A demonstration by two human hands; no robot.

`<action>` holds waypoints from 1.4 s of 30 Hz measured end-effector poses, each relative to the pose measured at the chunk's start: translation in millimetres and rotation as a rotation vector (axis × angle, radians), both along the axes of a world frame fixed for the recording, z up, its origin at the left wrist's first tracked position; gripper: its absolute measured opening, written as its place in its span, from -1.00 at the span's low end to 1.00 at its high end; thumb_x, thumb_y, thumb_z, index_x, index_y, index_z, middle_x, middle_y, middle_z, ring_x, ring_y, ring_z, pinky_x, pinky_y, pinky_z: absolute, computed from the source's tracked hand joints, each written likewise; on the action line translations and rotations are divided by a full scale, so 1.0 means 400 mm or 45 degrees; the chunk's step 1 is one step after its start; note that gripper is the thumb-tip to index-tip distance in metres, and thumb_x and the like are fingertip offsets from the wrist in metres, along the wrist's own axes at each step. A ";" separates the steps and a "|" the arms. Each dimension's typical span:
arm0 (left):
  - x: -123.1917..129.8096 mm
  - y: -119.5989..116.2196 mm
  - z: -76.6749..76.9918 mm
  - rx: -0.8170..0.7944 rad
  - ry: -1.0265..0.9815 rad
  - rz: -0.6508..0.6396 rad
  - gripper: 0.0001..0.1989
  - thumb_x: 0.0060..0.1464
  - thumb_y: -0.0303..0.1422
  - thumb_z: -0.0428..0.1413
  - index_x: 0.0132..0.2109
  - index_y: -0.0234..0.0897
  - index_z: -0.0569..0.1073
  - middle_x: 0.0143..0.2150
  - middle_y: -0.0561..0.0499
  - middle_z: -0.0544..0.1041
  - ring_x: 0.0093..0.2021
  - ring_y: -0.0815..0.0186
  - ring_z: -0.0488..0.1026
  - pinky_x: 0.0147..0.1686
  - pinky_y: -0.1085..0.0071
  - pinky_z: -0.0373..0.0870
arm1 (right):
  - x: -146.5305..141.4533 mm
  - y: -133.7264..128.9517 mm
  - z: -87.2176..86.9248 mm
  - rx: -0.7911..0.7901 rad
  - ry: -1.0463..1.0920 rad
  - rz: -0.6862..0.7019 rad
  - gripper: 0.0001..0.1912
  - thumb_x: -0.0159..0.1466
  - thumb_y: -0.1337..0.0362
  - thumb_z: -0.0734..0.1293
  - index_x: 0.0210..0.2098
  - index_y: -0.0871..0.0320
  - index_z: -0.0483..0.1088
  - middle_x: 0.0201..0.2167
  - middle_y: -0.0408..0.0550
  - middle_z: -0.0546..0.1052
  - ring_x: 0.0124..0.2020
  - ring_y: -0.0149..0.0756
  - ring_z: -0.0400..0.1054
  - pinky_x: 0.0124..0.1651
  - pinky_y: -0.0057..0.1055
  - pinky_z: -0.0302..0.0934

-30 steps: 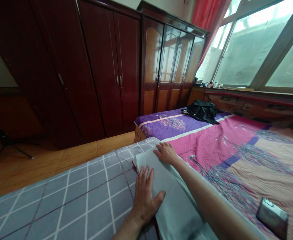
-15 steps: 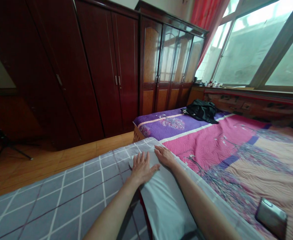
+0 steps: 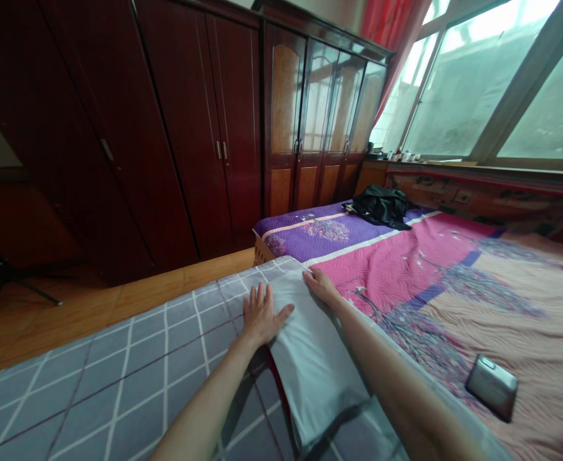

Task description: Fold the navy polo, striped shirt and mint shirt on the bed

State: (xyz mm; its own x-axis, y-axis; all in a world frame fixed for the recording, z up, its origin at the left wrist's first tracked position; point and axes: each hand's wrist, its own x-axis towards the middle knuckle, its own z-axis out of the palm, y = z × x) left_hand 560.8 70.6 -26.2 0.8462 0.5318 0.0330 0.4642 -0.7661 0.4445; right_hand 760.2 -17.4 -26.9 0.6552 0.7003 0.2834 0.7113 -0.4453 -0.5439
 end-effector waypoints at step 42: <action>-0.132 -0.209 -0.124 0.118 -0.376 -0.227 -0.06 -0.02 -0.05 0.08 0.32 -0.61 -0.04 0.39 -0.37 -0.18 0.38 -0.04 -0.30 0.29 -0.04 -0.18 | -0.235 -0.139 0.006 -0.417 -0.363 0.433 -0.41 0.37 -0.04 0.00 0.31 0.04 0.02 0.34 -0.07 0.02 0.35 -0.18 -0.17 0.32 -0.12 -0.24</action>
State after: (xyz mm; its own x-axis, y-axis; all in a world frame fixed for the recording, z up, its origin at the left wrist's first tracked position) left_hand 508.0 -13.1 -75.7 0.8722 0.3599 0.3313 0.1813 -0.8669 0.4643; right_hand 666.1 -73.0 -24.4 0.3059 0.9405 0.1482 0.9434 -0.2785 -0.1799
